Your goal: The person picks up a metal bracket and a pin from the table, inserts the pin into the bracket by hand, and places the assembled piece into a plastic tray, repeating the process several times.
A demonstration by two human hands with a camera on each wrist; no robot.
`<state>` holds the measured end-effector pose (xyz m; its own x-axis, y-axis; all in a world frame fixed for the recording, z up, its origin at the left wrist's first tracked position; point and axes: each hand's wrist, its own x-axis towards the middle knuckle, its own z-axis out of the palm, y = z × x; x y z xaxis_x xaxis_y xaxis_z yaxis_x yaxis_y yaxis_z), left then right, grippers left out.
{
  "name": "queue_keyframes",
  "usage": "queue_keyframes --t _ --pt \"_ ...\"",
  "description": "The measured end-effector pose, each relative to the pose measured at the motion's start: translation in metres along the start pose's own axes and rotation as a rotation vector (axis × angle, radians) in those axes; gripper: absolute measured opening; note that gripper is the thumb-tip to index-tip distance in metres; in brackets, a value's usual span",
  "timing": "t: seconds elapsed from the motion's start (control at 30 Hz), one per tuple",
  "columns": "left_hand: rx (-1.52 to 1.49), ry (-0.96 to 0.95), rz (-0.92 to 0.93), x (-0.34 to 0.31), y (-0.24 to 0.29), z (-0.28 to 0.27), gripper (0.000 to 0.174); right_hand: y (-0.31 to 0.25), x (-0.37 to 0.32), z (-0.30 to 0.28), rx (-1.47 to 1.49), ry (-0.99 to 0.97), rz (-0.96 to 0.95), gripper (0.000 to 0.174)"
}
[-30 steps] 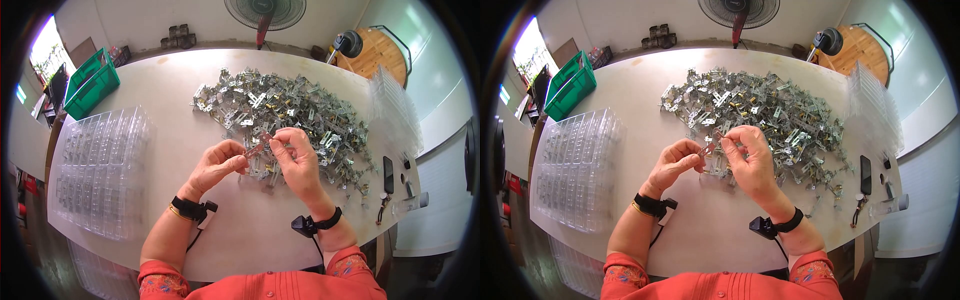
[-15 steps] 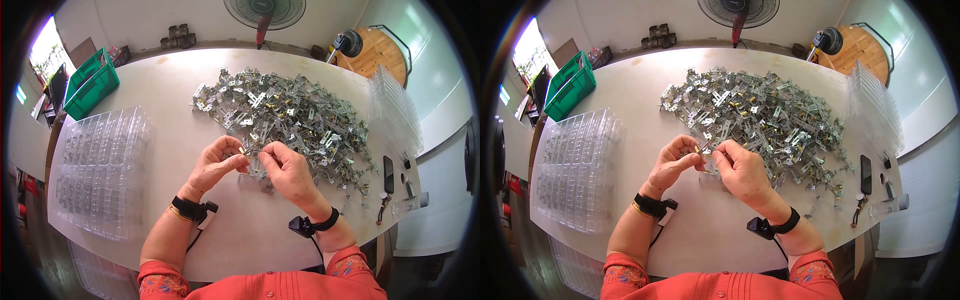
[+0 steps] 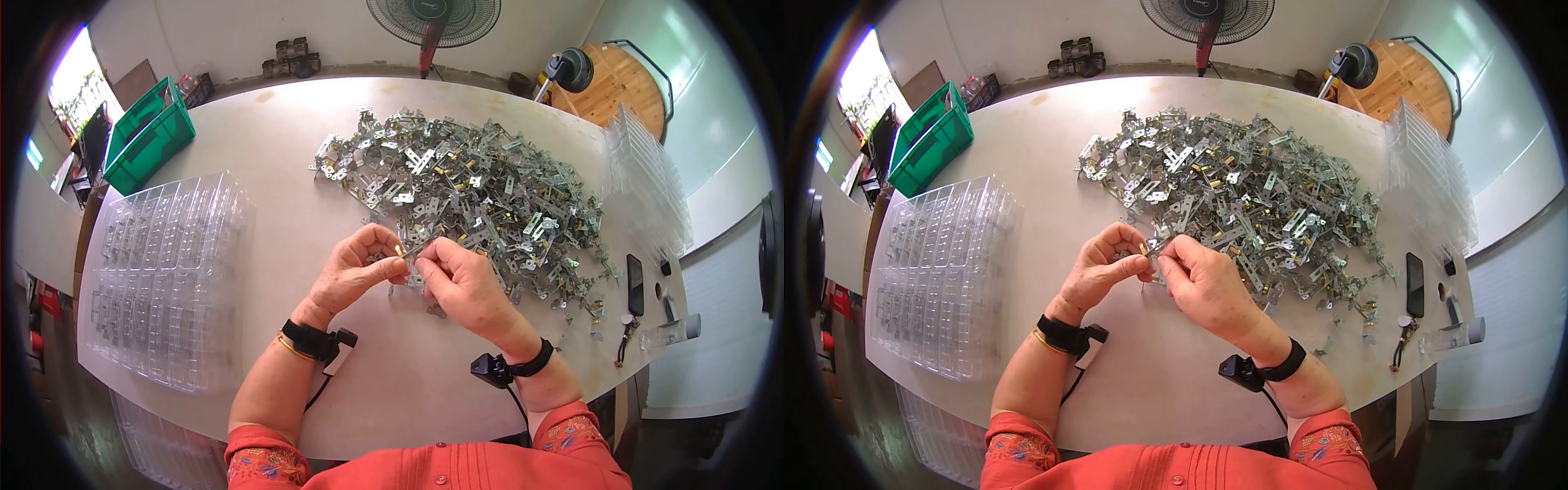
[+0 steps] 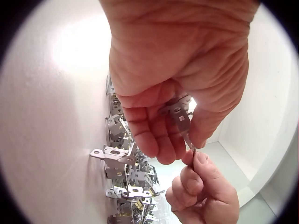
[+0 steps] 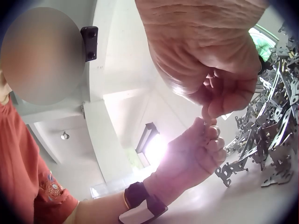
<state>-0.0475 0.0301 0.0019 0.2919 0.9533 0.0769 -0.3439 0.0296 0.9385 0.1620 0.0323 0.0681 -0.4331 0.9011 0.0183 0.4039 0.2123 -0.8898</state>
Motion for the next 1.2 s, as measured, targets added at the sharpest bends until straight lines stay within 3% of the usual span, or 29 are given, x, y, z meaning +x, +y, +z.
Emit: queue_keyframes --t 0.2,0.3,0.4,0.47,0.53,0.67,0.8,1.13,1.2 --pt "-0.006 0.016 0.016 0.000 -0.001 -0.001 0.024 0.007 0.002 0.003 0.069 0.068 -0.015 0.011" --pt "-0.026 0.037 0.045 0.000 -0.001 -0.003 0.024 0.004 0.000 -0.001 0.045 -0.029 0.043 0.011" --pt "-0.075 0.029 0.075 0.002 -0.008 -0.008 0.024 0.011 0.004 0.000 -0.015 0.043 -0.054 0.009" --pt "-0.066 0.036 0.031 0.002 -0.008 -0.008 0.023 0.010 0.006 -0.002 0.084 0.188 -0.072 0.006" --pt "-0.077 -0.008 0.003 0.000 -0.002 -0.005 0.020 0.015 0.008 -0.003 0.001 0.285 -0.150 0.003" --pt "-0.128 -0.138 -0.023 0.001 -0.007 -0.008 0.021 0.012 0.010 0.002 0.288 0.261 -0.234 0.006" --pt "-0.093 -0.169 -0.060 -0.001 -0.004 -0.009 0.023 0.004 0.006 -0.001 0.327 0.145 -0.114 0.009" --pt "-0.062 -0.045 -0.011 0.002 -0.006 -0.004 0.027 0.004 0.007 0.003 0.327 0.219 -0.077 0.010" --pt "0.007 -0.032 0.081 0.003 -0.008 -0.004 0.029 0.006 0.008 0.003 0.320 0.221 -0.066 0.009"
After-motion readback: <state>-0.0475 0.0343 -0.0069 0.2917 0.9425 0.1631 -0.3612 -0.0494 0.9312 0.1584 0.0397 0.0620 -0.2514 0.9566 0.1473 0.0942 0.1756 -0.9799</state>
